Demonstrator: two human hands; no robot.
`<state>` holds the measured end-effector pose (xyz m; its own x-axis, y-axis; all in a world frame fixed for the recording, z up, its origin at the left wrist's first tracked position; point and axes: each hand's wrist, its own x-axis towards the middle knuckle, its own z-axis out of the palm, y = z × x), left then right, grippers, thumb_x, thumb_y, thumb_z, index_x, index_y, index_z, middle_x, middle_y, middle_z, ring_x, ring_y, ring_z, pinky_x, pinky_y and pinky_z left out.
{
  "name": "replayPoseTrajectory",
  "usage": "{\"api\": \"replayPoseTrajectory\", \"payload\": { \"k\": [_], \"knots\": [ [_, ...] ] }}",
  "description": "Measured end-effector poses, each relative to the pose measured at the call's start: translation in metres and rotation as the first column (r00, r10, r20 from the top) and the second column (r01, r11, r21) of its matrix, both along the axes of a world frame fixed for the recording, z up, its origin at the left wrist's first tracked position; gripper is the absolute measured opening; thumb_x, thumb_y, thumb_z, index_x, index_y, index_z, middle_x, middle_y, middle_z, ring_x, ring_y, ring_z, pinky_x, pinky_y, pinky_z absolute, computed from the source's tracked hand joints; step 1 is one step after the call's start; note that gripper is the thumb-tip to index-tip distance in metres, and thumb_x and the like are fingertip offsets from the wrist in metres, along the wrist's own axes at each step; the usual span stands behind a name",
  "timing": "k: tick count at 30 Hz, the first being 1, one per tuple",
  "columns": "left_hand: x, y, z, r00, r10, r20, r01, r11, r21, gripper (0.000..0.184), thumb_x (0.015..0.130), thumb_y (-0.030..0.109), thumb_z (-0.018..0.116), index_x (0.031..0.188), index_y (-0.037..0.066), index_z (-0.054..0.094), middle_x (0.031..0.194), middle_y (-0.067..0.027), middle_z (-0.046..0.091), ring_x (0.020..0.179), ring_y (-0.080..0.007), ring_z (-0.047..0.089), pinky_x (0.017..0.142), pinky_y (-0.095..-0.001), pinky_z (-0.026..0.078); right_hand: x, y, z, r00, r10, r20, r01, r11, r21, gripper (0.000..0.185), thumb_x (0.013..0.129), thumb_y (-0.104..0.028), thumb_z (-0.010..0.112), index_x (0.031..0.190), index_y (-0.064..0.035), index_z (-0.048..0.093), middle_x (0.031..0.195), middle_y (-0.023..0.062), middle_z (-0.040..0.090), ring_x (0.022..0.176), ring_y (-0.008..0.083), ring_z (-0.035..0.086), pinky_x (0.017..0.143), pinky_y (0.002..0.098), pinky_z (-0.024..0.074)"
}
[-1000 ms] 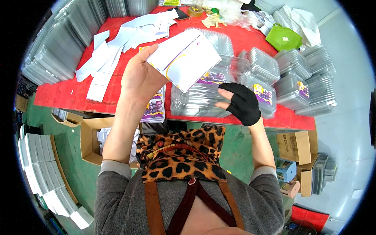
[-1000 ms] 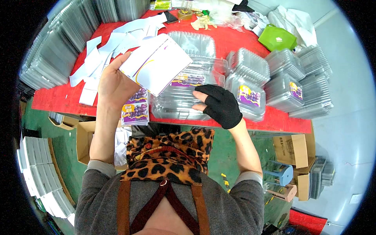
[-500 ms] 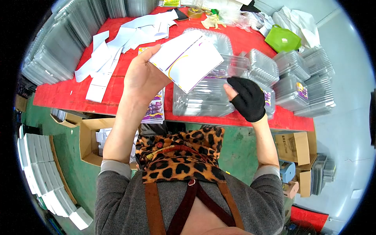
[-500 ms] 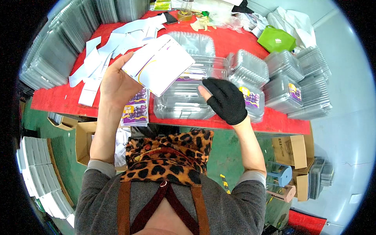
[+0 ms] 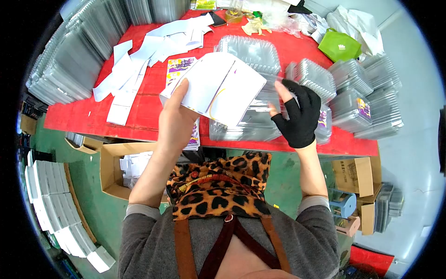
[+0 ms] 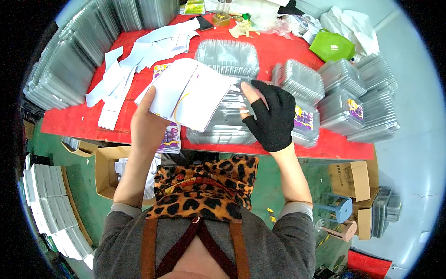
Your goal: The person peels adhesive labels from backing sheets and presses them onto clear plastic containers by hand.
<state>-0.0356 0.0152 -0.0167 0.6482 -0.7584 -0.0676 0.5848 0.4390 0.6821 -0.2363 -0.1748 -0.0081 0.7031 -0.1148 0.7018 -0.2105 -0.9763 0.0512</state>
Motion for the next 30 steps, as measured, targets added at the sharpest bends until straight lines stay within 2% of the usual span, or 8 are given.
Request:
{"api": "replayPoseTrajectory", "payload": {
  "k": [4, 9, 11, 16, 17, 18, 23, 30],
  "knots": [
    [-0.012, -0.010, 0.000, 0.997, 0.069, 0.025, -0.070, 0.997, 0.039, 0.052, 0.104, 0.028, 0.048, 0.145, -0.004, 0.040, 0.140, -0.0161, 0.053, 0.129, -0.0268, 0.053, 0.108, -0.0449, 0.040, -0.009, 0.005, 0.001, 0.983, 0.076, -0.165, -0.076, 0.997, 0.009, 0.059, 0.069, -0.021, 0.080, 0.126, -0.0175, 0.066, 0.106, 0.0064, 0.064, 0.098, 0.0267, 0.057, 0.084, 0.0413, 0.0448],
    [-0.018, -0.009, 0.005, 0.952, -0.031, 0.305, -0.039, 0.975, 0.221, 0.040, 0.096, 0.017, 0.059, 0.128, -0.008, 0.057, 0.120, -0.0120, 0.067, 0.110, -0.0183, 0.063, 0.097, -0.0320, 0.046, -0.010, 0.009, 0.007, 0.963, 0.257, 0.080, -0.266, 0.952, 0.151, 0.036, 0.064, -0.023, 0.090, 0.092, -0.0096, 0.071, 0.080, 0.0048, 0.062, 0.073, 0.0259, 0.057, 0.067, 0.0373, 0.0438],
    [-0.017, -0.005, 0.003, 0.944, -0.091, 0.317, 0.011, 0.970, 0.245, 0.039, 0.095, 0.015, 0.060, 0.128, -0.007, 0.058, 0.119, -0.0117, 0.067, 0.108, -0.0172, 0.063, 0.096, -0.0312, 0.047, -0.008, 0.013, 0.015, 0.962, 0.175, 0.209, -0.228, 0.939, 0.259, 0.044, 0.067, -0.019, 0.089, 0.104, -0.0071, 0.068, 0.089, 0.0083, 0.063, 0.083, 0.0265, 0.060, 0.078, 0.0380, 0.0471],
    [-0.013, -0.002, -0.003, 0.892, -0.188, 0.412, 0.103, 0.970, 0.219, 0.040, 0.092, 0.010, 0.062, 0.129, -0.006, 0.058, 0.118, -0.0110, 0.067, 0.105, -0.0159, 0.064, 0.094, -0.0299, 0.048, 0.008, 0.024, 0.023, 0.908, 0.218, 0.358, -0.418, 0.411, 0.810, 0.056, 0.081, -0.014, 0.078, 0.132, -0.0038, 0.057, 0.106, 0.0085, 0.065, 0.096, 0.0167, 0.061, 0.088, 0.0312, 0.0484],
    [-0.012, -0.002, -0.004, 0.876, -0.196, 0.440, 0.114, 0.972, 0.206, 0.041, 0.092, 0.009, 0.063, 0.129, -0.006, 0.057, 0.118, -0.0108, 0.067, 0.105, -0.0159, 0.064, 0.093, -0.0298, 0.049, 0.005, 0.033, 0.024, 0.966, 0.177, 0.186, -0.239, 0.349, 0.906, 0.055, 0.084, -0.013, 0.076, 0.134, -0.0046, 0.056, 0.105, 0.0075, 0.067, 0.094, 0.0146, 0.063, 0.084, 0.0295, 0.0498],
    [-0.011, -0.001, -0.004, 0.861, -0.203, 0.467, 0.125, 0.973, 0.194, 0.042, 0.091, 0.008, 0.064, 0.129, -0.006, 0.057, 0.118, -0.0107, 0.067, 0.105, -0.0159, 0.064, 0.093, -0.0296, 0.049, 0.014, 0.036, 0.012, 0.938, 0.224, 0.262, -0.345, 0.565, 0.749, 0.044, 0.084, -0.011, 0.075, 0.126, -0.0056, 0.063, 0.102, 0.0074, 0.070, 0.090, 0.0159, 0.066, 0.078, 0.0306, 0.0512],
    [-0.008, 0.000, 0.009, 0.930, -0.161, 0.330, 0.065, 0.957, 0.283, 0.040, 0.093, 0.020, 0.072, 0.123, -0.003, 0.059, 0.117, -0.0144, 0.067, 0.109, -0.0189, 0.063, 0.093, -0.0337, 0.051, -0.005, 0.041, 0.015, 0.805, 0.559, -0.196, -0.287, 0.657, 0.697, 0.020, 0.087, -0.012, 0.073, 0.106, -0.0065, 0.073, 0.095, 0.0153, 0.070, 0.085, 0.0316, 0.069, 0.075, 0.0374, 0.0537],
    [-0.009, -0.006, -0.003, 0.856, -0.210, 0.472, 0.090, 0.960, 0.265, 0.030, 0.096, 0.013, 0.068, 0.120, -0.003, 0.062, 0.107, -0.0111, 0.071, 0.091, -0.0151, 0.069, 0.076, -0.0283, 0.056, -0.016, 0.034, 0.016, 0.663, 0.604, -0.444, -0.158, 0.692, 0.705, 0.019, 0.088, -0.025, 0.073, 0.095, -0.0075, 0.076, 0.079, 0.0139, 0.071, 0.074, 0.0315, 0.070, 0.068, 0.0394, 0.0544]
  ]
}}
